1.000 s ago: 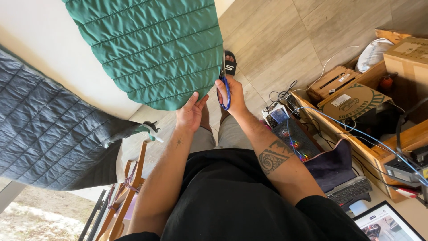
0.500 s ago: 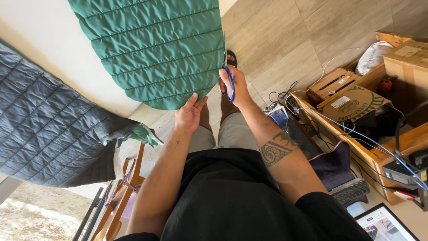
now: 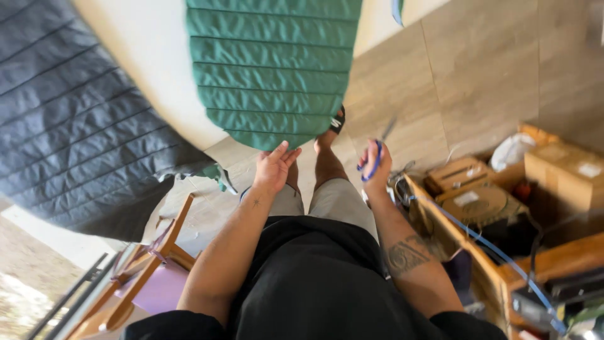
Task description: Cut quilted leather material using scissors and fold the resulting piece.
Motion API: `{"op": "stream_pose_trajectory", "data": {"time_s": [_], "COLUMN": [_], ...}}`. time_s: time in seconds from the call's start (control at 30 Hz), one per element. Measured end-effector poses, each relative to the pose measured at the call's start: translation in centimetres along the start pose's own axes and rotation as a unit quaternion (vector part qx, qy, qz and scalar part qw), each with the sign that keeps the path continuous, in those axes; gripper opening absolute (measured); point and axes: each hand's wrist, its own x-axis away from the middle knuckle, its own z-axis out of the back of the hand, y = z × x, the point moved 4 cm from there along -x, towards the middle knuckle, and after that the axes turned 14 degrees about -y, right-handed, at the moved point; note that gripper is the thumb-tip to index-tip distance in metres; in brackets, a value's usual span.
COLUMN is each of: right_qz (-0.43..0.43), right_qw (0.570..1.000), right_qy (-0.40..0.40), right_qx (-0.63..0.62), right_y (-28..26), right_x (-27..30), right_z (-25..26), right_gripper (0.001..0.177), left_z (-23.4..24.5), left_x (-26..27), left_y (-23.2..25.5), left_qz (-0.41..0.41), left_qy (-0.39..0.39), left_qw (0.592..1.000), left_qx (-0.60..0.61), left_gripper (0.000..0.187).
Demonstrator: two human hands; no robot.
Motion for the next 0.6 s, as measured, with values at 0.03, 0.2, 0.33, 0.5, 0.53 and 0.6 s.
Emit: {"op": "stream_pose_trajectory", "data": {"time_s": [0.03,0.2,0.33,0.5,0.53,0.6], "right_qz": [-0.001,0.098,0.385,0.461,0.439,0.416], "right_qw": [0.999,0.969,0.796,0.595,0.55,0.496], "right_qy": [-0.007,-0.075,-0.124,-0.25,-0.241,-0.224], "right_qx": [0.036,0.216,0.451,0.609,0.669,0.729], "right_y": [-0.6,-4.6,-16.4,-19.7,-19.4,-18.5], "right_x": [0.7,-1.9,-7.7,-16.6,-17.4,-16.5], "right_z": [0.7,0.3,-10.2,-18.8,-19.2,-19.2], "right_gripper": [0.026,0.021,0.048,0.065,0.071,0.076], "left_z": [1.5,3.8,4.0,5.6,6.0,6.3], "left_x": [0.0,0.1,1.5,1.9,1.7,0.4], "left_y": [-0.2,0.9,1.6,7.4,9.9,15.5], "left_qz": [-0.002,-0.051,-0.036,-0.04,-0.049,-0.06], "left_qy": [0.004,0.028,0.053,0.08,0.091,0.096], "left_qw": [1.0,0.998,0.997,0.979,0.962,0.943], "left_qx": [0.004,0.012,-0.042,-0.183,-0.251,-0.314], "left_gripper": [0.015,0.007,0.015,0.022,0.021,0.02]}}
